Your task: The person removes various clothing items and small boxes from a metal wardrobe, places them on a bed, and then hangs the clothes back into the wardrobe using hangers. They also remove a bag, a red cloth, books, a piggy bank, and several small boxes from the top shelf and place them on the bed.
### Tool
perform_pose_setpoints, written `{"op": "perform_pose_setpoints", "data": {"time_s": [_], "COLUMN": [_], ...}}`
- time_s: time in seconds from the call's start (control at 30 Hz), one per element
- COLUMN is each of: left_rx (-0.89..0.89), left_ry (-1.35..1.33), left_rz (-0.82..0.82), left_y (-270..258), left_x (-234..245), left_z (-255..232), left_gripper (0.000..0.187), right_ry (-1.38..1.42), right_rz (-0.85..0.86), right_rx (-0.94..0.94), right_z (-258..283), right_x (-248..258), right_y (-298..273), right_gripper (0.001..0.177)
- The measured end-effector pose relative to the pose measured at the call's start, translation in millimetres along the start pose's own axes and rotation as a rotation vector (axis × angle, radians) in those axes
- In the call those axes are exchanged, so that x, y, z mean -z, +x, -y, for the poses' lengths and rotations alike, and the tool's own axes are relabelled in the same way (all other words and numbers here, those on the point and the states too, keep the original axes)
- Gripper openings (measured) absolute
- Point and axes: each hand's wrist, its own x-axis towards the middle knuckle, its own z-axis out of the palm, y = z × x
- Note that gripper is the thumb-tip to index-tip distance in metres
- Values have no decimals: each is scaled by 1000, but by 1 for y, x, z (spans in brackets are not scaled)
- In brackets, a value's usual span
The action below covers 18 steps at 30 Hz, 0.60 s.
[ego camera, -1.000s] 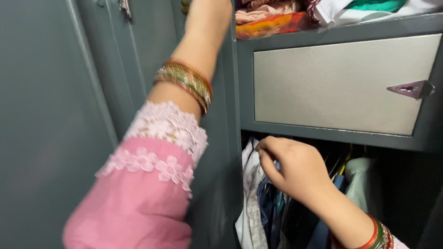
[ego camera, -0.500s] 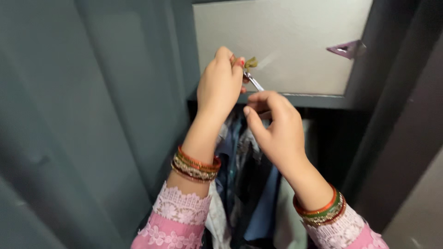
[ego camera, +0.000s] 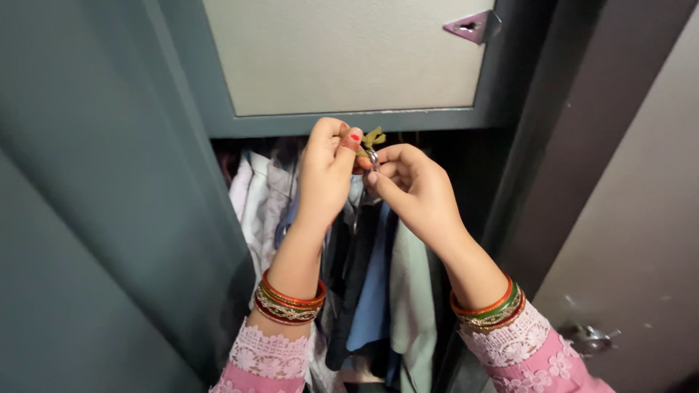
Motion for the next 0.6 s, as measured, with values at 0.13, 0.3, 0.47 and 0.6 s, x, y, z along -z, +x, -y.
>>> {"op": "perform_pose_setpoints", "data": {"time_s": [0.13,0.3,0.47,0.6], "left_rx": [87,-307,-83,-64], "left_ry": [170,633,315,394], "left_rz": [-19,27,293,317], "left_y": [-1,-11,-11,-7], "left_x": [3,5,-6,-15], "left_z": [-7,-32,-46,-55], "left_gripper": [18,19,20,27], "right_ry": [-446,-713,-684,-675], "right_rz": [-73,-51,-97,-110], "right_rx": [55,157,64,142], "right_z": [19,45,53,54], "right_x": [9,21,26,27], "right_y": [-6,-3,3,5], "right_gripper": [17,14,17,22]}}
